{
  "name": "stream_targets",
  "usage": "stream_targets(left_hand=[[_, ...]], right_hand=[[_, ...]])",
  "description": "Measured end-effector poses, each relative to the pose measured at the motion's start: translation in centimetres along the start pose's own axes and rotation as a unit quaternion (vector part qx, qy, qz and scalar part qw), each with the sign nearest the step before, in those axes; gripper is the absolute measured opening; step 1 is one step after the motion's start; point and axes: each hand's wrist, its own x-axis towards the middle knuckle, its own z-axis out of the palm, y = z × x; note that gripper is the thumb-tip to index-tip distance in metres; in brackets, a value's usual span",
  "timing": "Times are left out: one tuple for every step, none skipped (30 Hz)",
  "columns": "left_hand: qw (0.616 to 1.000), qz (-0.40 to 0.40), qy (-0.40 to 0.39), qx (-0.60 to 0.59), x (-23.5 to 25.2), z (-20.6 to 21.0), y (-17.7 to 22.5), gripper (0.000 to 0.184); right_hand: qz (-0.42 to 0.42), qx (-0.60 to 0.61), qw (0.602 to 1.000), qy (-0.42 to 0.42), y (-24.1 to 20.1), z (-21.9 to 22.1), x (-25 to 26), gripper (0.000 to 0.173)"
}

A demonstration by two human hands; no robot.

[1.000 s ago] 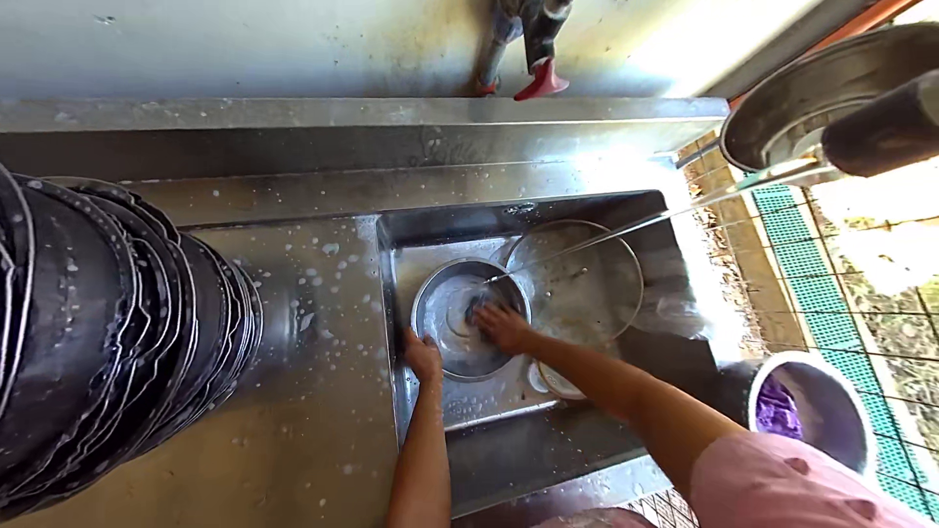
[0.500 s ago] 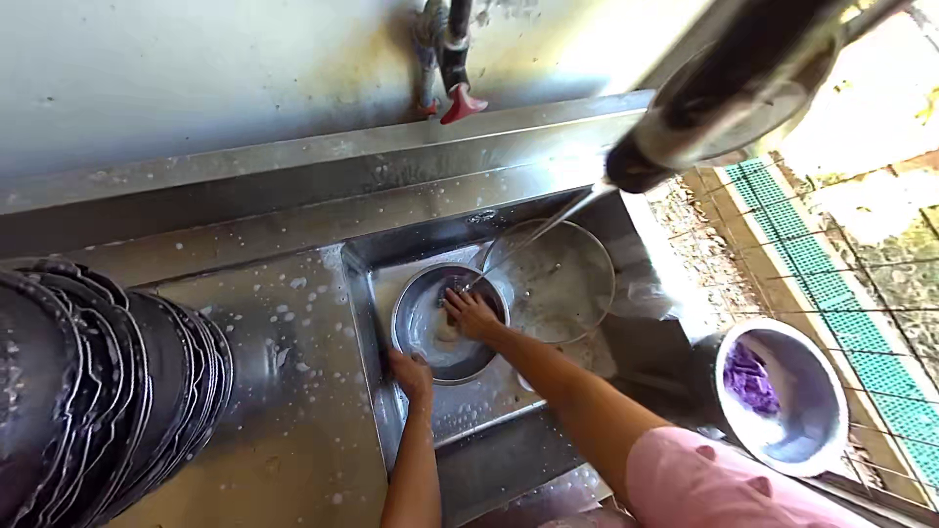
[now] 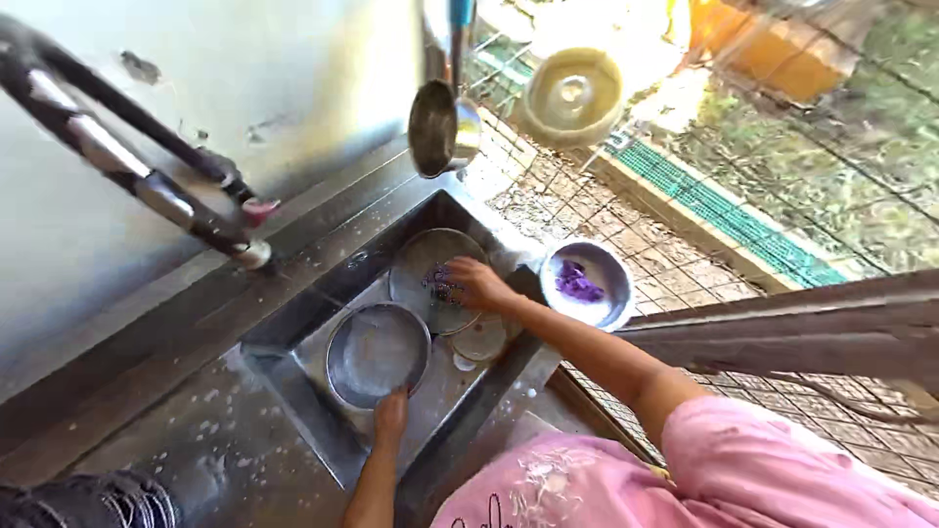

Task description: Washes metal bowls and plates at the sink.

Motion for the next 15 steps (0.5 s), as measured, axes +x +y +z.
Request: stream_targets(left_hand=[[1.0, 0.006, 0.005, 0.002, -0.4, -1.2, 0.5, 0.037], [1.0, 0.016, 0.015, -0.003, -0.9, -3.0, 1.0, 0.037], [0.999, 0.026, 0.026, -0.015, -1.5, -5.0, 1.6, 0.037], [0.998, 0.035, 0.04, -0.033, -2.1, -7.2, 2.1, 0.036], [0.996, 0.039, 0.055, -0.053, -2.4, -9.6, 2.4, 0.035], [0.994, 0.039, 0.07, -0.072, -2.6, -12.3, 2.6, 0.035], [0.992, 0.041, 0.083, -0.088, -2.6, -15.0, 2.6, 0.035], [0.989, 0.046, 0.096, -0.104, -2.3, -17.6, 2.5, 0.034], [0.985, 0.055, 0.113, -0.116, -2.0, -20.0, 2.3, 0.033], [0.98, 0.067, 0.13, -0.134, -1.8, -22.0, 2.0, 0.033], [0.973, 0.072, 0.149, -0.158, -1.7, -23.7, 1.6, 0.032], [0.966, 0.07, 0.166, -0.184, -1.8, -25.2, 1.4, 0.032], [0.959, 0.064, 0.183, -0.207, -1.9, -26.2, 1.3, 0.032], [0.951, 0.053, 0.204, -0.225, -2.2, -27.0, 1.2, 0.032], [0.943, 0.042, 0.226, -0.24, -2.6, -27.5, 1.1, 0.033]], right_hand=[[0.037, -0.001, 0.997, 0.065, 1.1, -3.1, -2.1, 0.03], [0.096, -0.008, 0.989, 0.115, 2.7, -5.9, -4.4, 0.029], [0.167, -0.024, 0.975, 0.145, 4.8, -7.8, -6.7, 0.029], [0.243, -0.042, 0.959, 0.142, 7.1, -8.8, -8.9, 0.032], [0.309, -0.046, 0.944, 0.109, 9.4, -8.9, -10.6, 0.04], [0.353, -0.036, 0.933, 0.058, 11.3, -8.5, -11.8, 0.054], [0.372, -0.025, 0.928, 0.012, 12.3, -7.6, -12.6, 0.069], [0.37, -0.024, 0.928, -0.019, 12.9, -6.9, -13.0, 0.077], [0.355, -0.034, 0.934, -0.029, 13.1, -6.5, -13.3, 0.077], [0.337, -0.035, 0.941, -0.017, 13.3, -6.3, -13.5, 0.071], [0.324, -0.026, 0.946, 0.01, 13.5, -6.5, -13.7, 0.058], [0.316, -0.009, 0.948, 0.043, 13.6, -7.2, -13.8, 0.047], [0.323, 0.016, 0.944, 0.073, 13.4, -8.1, -14.0, 0.04], [0.334, 0.055, 0.935, 0.107, 13.0, -8.9, -14.2, 0.038], [0.337, 0.108, 0.923, 0.153, 12.7, -9.6, -14.4, 0.037]])
